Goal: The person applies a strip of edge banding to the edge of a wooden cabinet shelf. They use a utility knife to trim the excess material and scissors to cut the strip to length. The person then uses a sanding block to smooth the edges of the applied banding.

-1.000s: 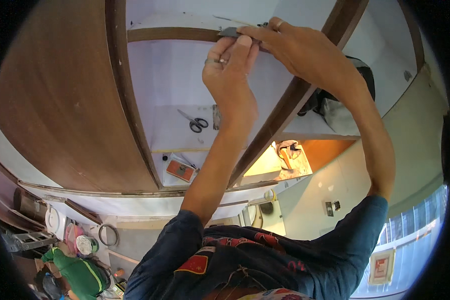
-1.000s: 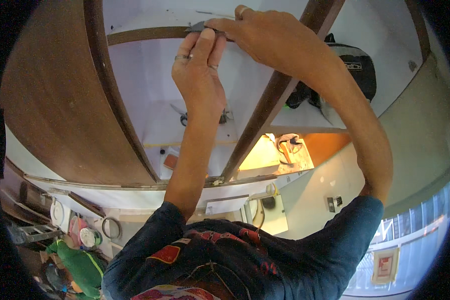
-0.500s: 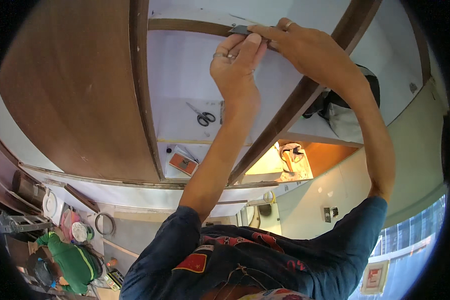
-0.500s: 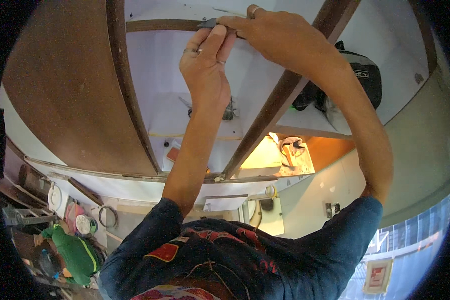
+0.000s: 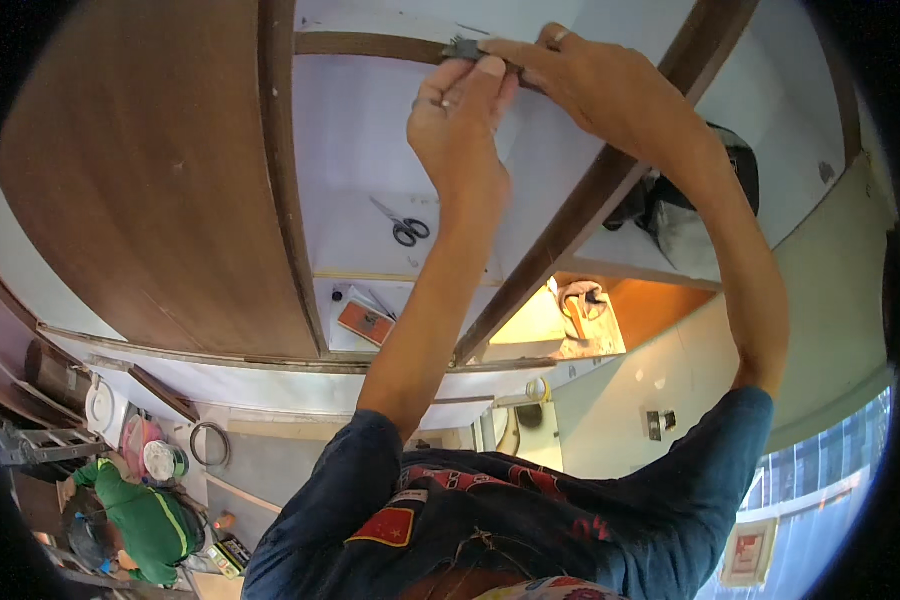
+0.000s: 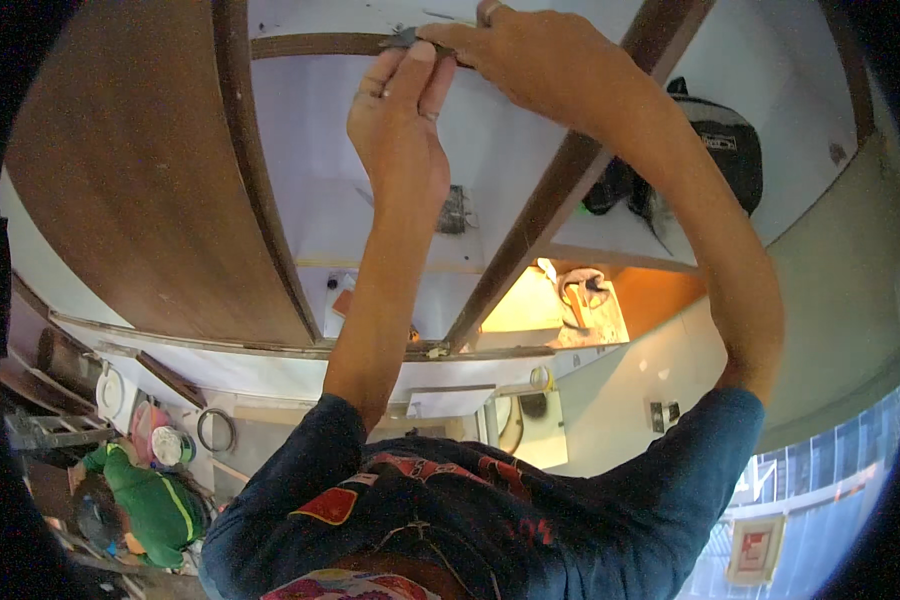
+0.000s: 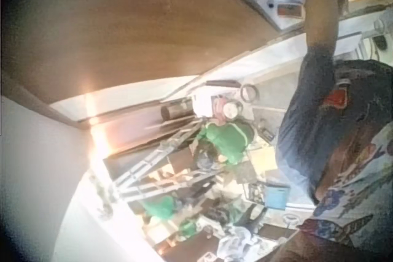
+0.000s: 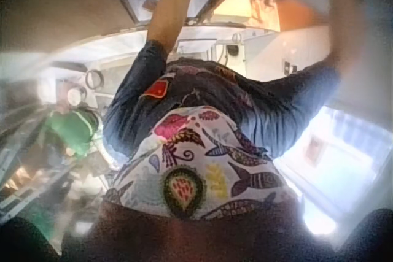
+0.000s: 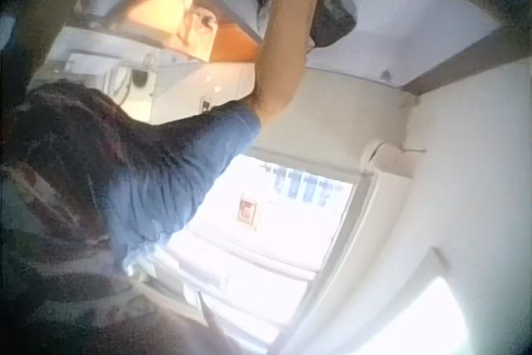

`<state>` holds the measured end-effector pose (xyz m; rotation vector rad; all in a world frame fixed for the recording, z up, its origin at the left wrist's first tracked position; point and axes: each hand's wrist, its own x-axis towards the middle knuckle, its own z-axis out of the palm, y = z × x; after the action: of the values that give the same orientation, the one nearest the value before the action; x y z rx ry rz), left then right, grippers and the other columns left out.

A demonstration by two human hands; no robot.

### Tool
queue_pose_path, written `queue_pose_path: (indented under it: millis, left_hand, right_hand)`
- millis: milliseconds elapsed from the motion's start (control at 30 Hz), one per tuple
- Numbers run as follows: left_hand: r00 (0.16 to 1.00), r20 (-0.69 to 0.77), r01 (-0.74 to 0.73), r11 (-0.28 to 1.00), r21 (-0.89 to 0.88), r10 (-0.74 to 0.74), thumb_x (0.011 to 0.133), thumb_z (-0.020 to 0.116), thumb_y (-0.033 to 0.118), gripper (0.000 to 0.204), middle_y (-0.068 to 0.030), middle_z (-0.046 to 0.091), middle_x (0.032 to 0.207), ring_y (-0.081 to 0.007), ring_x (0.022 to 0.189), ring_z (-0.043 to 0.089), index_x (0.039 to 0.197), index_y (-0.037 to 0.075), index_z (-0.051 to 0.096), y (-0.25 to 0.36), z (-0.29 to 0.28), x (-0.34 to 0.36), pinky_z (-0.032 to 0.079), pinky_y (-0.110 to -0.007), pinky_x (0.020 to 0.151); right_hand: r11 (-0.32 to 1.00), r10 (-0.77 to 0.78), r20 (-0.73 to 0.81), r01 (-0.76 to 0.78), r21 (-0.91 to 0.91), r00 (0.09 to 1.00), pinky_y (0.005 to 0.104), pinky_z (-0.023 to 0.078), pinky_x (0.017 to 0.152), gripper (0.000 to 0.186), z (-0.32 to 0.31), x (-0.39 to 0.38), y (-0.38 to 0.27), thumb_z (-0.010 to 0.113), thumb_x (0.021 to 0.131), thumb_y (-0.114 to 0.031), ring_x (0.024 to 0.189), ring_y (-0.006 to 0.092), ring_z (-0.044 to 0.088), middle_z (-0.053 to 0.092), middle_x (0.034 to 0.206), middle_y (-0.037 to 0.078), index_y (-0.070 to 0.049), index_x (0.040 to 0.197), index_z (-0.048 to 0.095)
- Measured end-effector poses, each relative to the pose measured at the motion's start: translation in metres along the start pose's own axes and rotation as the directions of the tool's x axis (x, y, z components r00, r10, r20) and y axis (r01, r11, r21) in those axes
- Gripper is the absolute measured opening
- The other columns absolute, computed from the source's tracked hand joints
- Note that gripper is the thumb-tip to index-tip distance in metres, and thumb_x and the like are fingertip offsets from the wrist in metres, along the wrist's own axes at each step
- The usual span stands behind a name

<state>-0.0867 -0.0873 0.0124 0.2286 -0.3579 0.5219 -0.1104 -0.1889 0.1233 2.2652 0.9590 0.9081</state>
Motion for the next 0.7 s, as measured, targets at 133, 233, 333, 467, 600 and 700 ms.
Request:
queue_pose_path:
  millis: [133, 233, 333, 467, 600, 700]
  left_hand:
    - [1.000, 0.027, -0.004, 1.000, -0.020, 0.004, 0.088, 0.072, 0.002, 0.022, -0.0114, 0.063, 0.098, -0.0195, 0.090, 0.069, 0.101, -0.007, 0.057, 0.003, -0.001, -0.003, 0.060, -0.031, 0.090]
    - [1.000, 0.026, -0.005, 0.999, -0.033, 0.006, 0.087, 0.071, 0.001, 0.021, -0.0107, 0.063, 0.096, -0.0203, 0.090, 0.069, 0.101, -0.007, 0.057, 0.005, 0.000, -0.003, 0.060, -0.031, 0.089]
    - [1.000, 0.015, -0.001, 1.000, -0.023, 0.001, 0.087, 0.071, 0.001, 0.021, -0.0105, 0.063, 0.093, -0.0208, 0.088, 0.069, 0.101, -0.007, 0.057, 0.004, 0.001, -0.001, 0.060, -0.031, 0.089]
    - [1.000, 0.022, -0.021, 0.999, -0.043, 0.022, 0.085, 0.074, 0.003, 0.031, -0.0124, 0.062, 0.099, -0.0173, 0.087, 0.065, 0.107, -0.007, 0.054, 0.000, -0.005, 0.007, 0.059, -0.028, 0.084]
    - [0.999, 0.002, -0.050, 0.999, -0.008, 0.050, 0.086, 0.073, 0.003, 0.029, -0.0129, 0.063, 0.099, -0.0194, 0.087, 0.067, 0.106, -0.007, 0.055, 0.004, -0.003, 0.003, 0.059, -0.030, 0.085]
    - [0.999, -0.022, -0.047, 0.999, 0.024, 0.047, 0.087, 0.071, 0.001, 0.022, -0.0131, 0.065, 0.098, -0.0217, 0.089, 0.069, 0.103, -0.007, 0.058, 0.010, -0.002, -0.001, 0.060, -0.031, 0.088]
  right_hand:
    - [0.999, -0.002, 0.016, 0.001, 0.034, 1.000, 0.0420, 0.056, 0.070, 0.045, -0.007, -0.001, -0.003, 0.058, 0.096, -0.018, 0.081, 0.0321, 0.068, 0.065, 0.107, 0.014, -0.025, 0.140, 0.054]
    - [1.000, -0.014, 0.004, 0.014, 0.000, 1.000, 0.0417, 0.056, 0.067, 0.044, -0.010, 0.000, -0.004, 0.058, 0.095, -0.017, 0.079, 0.0318, 0.068, 0.065, 0.107, 0.014, -0.025, 0.139, 0.054]
    - [0.997, -0.026, -0.033, 0.023, -0.072, 0.999, 0.0411, 0.057, 0.066, 0.046, 0.002, 0.000, 0.003, 0.058, 0.095, -0.016, 0.079, 0.0316, 0.069, 0.065, 0.107, 0.014, -0.025, 0.139, 0.054]
    - [0.995, 0.035, 0.200, -0.053, 0.083, 0.979, 0.0386, 0.056, 0.061, 0.036, -0.021, 0.016, -0.011, 0.052, 0.099, -0.017, 0.068, 0.0315, 0.067, 0.065, 0.090, 0.019, -0.006, 0.133, 0.053]
    - [0.998, -0.027, 0.044, 0.024, 0.057, 0.999, 0.0406, 0.057, 0.064, 0.039, -0.008, 0.004, -0.011, 0.053, 0.097, -0.016, 0.073, 0.0331, 0.068, 0.065, 0.097, 0.019, -0.015, 0.136, 0.053]
    - [0.998, -0.047, -0.070, 0.045, -0.033, 0.996, 0.0407, 0.058, 0.067, 0.049, 0.002, 0.001, -0.008, 0.059, 0.094, -0.015, 0.080, 0.0317, 0.069, 0.066, 0.106, 0.015, -0.025, 0.141, 0.051]
